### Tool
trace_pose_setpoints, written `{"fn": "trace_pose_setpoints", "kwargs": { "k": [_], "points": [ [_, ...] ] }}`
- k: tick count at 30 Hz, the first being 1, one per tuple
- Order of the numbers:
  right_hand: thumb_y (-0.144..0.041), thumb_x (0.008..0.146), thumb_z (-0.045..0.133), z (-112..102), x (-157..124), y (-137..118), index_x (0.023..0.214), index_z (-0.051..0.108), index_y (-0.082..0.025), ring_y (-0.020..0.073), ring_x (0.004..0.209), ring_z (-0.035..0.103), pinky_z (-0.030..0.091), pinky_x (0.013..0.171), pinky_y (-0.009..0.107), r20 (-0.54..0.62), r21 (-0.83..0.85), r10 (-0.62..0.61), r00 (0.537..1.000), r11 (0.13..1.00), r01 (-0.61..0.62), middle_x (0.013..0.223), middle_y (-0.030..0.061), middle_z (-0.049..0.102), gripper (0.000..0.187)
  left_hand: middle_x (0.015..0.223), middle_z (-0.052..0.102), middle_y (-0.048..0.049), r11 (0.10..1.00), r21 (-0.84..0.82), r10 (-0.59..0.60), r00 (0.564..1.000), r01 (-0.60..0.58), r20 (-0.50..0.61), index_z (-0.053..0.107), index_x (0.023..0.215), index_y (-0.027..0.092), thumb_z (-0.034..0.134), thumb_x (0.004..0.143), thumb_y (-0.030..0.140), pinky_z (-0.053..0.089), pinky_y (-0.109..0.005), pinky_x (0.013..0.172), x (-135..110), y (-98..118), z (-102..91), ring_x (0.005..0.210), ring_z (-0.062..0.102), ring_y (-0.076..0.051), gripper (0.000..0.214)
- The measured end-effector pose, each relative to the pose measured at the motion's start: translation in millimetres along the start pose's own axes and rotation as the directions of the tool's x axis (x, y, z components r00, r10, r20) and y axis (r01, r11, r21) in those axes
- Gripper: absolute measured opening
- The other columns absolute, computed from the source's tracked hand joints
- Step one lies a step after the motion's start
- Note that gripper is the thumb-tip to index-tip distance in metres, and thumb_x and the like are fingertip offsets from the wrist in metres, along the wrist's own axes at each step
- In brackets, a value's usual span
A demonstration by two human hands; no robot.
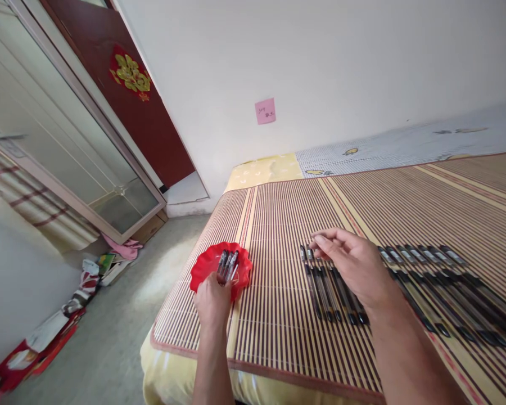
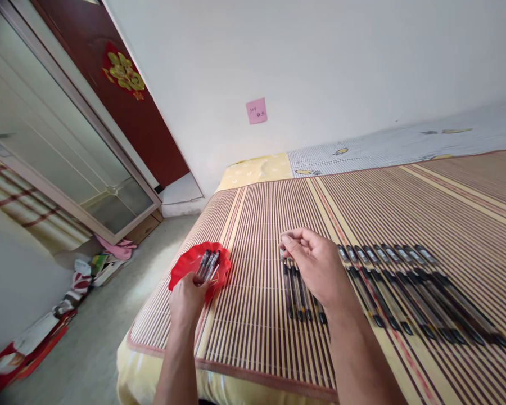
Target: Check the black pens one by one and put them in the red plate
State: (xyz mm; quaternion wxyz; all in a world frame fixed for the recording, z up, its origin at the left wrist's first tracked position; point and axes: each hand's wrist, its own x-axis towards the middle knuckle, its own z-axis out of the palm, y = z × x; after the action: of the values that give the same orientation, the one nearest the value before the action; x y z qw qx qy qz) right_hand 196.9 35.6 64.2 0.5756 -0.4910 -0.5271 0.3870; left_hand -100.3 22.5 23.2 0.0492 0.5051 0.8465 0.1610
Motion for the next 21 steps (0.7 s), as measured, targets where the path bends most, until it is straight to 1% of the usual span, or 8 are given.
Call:
{"fn": "trace_pose_setpoints", "kwargs": {
  "k": [2, 5, 8, 10, 12, 14, 17, 21],
  "points": [
    [-0.051, 0.087, 0.066, -2.7, 0.5, 0.4, 0.093, 0.072, -0.020, 0.0191, 0.073, 0.069, 0.057, 0.070, 0.033, -0.014, -0.044, -0.007, 1.000, 0.999, 0.006, 0.089, 0.0083, 0.075, 0.033, 0.084, 0.076, -0.0089, 0.997, -0.081, 0.016, 0.999, -0.020, -0.040, 0.066, 0.082, 0.022, 0.068, 0.086, 0.041, 0.045, -0.036, 0.069, -0.6, 1.4, -3.7, 0.087, 0.073, -0.032, 0.020],
    [-0.042, 0.092, 0.057, -8.8, 0.8, 3.9, 0.093, 0.072, -0.020, 0.0210, 0.073, 0.068, 0.052, 0.068, 0.033, 0.029, -0.259, -0.026, 0.999, 0.965, 0.032, 0.082, 0.0071, 0.073, 0.027, 0.078, 0.074, -0.0059, 0.960, -0.265, 0.061, 0.989, -0.095, -0.132, 0.066, 0.082, 0.022, 0.065, 0.087, 0.045, 0.044, -0.034, 0.068, -3.4, 8.3, -8.6, 0.079, 0.071, -0.028, 0.023],
    [-0.033, 0.095, 0.050, -13.8, -0.1, 8.3, 0.090, 0.071, -0.021, 0.0226, 0.073, 0.066, 0.045, 0.066, 0.033, 0.136, -0.512, 0.067, 0.989, 0.859, 0.012, 0.079, 0.0064, 0.072, 0.025, 0.074, 0.073, -0.0035, 0.883, -0.423, 0.137, 0.974, -0.202, -0.179, 0.068, 0.083, 0.023, 0.064, 0.086, 0.047, 0.045, -0.032, 0.068, -10.8, 22.0, -9.8, 0.073, 0.068, -0.025, 0.025],
    [-0.026, 0.094, 0.050, -14.5, -0.9, 10.9, 0.083, 0.070, -0.020, 0.0219, 0.071, 0.064, 0.041, 0.064, 0.033, 0.172, -0.621, 0.149, 0.974, 0.784, -0.011, 0.081, 0.0071, 0.072, 0.024, 0.073, 0.071, -0.0027, 0.817, -0.505, 0.206, 0.959, -0.277, -0.194, 0.068, 0.083, 0.023, 0.063, 0.086, 0.050, 0.045, -0.032, 0.067, -18.3, 33.7, -8.3, 0.070, 0.066, -0.023, 0.028],
    [-0.020, 0.092, 0.050, -13.4, -1.4, 13.7, 0.074, 0.068, -0.020, 0.0205, 0.068, 0.061, 0.037, 0.063, 0.032, 0.195, -0.688, 0.201, 0.960, 0.725, -0.013, 0.077, 0.0073, 0.069, 0.025, 0.071, 0.070, -0.0022, 0.756, -0.567, 0.279, 0.945, -0.327, -0.173, 0.068, 0.083, 0.022, 0.062, 0.086, 0.050, 0.045, -0.031, 0.067, -26.4, 45.1, -5.5, 0.068, 0.063, -0.021, 0.029],
    [-0.016, 0.088, 0.052, -11.4, -1.7, 17.2, 0.064, 0.064, -0.021, 0.0191, 0.063, 0.056, 0.034, 0.062, 0.032, 0.227, -0.722, 0.235, 0.945, 0.692, 0.002, 0.070, 0.0064, 0.064, 0.027, 0.071, 0.069, -0.0018, 0.714, -0.605, 0.362, 0.925, -0.353, -0.112, 0.067, 0.082, 0.021, 0.061, 0.087, 0.047, 0.044, -0.030, 0.067, -33.2, 54.3, -1.8, 0.066, 0.061, -0.019, 0.027],
    [-0.012, 0.084, 0.053, -8.6, -2.0, 23.9, 0.053, 0.055, -0.021, 0.0165, 0.055, 0.047, 0.030, 0.060, 0.032, 0.271, -0.740, 0.273, 0.923, 0.673, 0.018, 0.059, 0.0034, 0.052, 0.032, 0.068, 0.065, -0.0003, 0.681, -0.632, 0.461, 0.887, -0.370, -0.023, 0.065, 0.081, 0.021, 0.060, 0.089, 0.042, 0.040, -0.029, 0.063, -39.2, 61.6, 5.2, 0.064, 0.057, -0.017, 0.024],
    [-0.012, 0.082, 0.058, -6.9, -3.6, 32.8, 0.047, 0.048, -0.021, 0.0137, 0.049, 0.035, 0.026, 0.058, 0.033, 0.285, -0.742, 0.295, 0.912, 0.670, 0.016, 0.051, 0.0001, 0.040, 0.038, 0.066, 0.059, 0.0013, 0.673, -0.636, 0.514, 0.857, -0.377, 0.036, 0.063, 0.081, 0.020, 0.058, 0.092, 0.040, 0.037, -0.028, 0.062, -41.1, 63.4, 14.4, 0.063, 0.055, -0.017, 0.023]
  ]
}}
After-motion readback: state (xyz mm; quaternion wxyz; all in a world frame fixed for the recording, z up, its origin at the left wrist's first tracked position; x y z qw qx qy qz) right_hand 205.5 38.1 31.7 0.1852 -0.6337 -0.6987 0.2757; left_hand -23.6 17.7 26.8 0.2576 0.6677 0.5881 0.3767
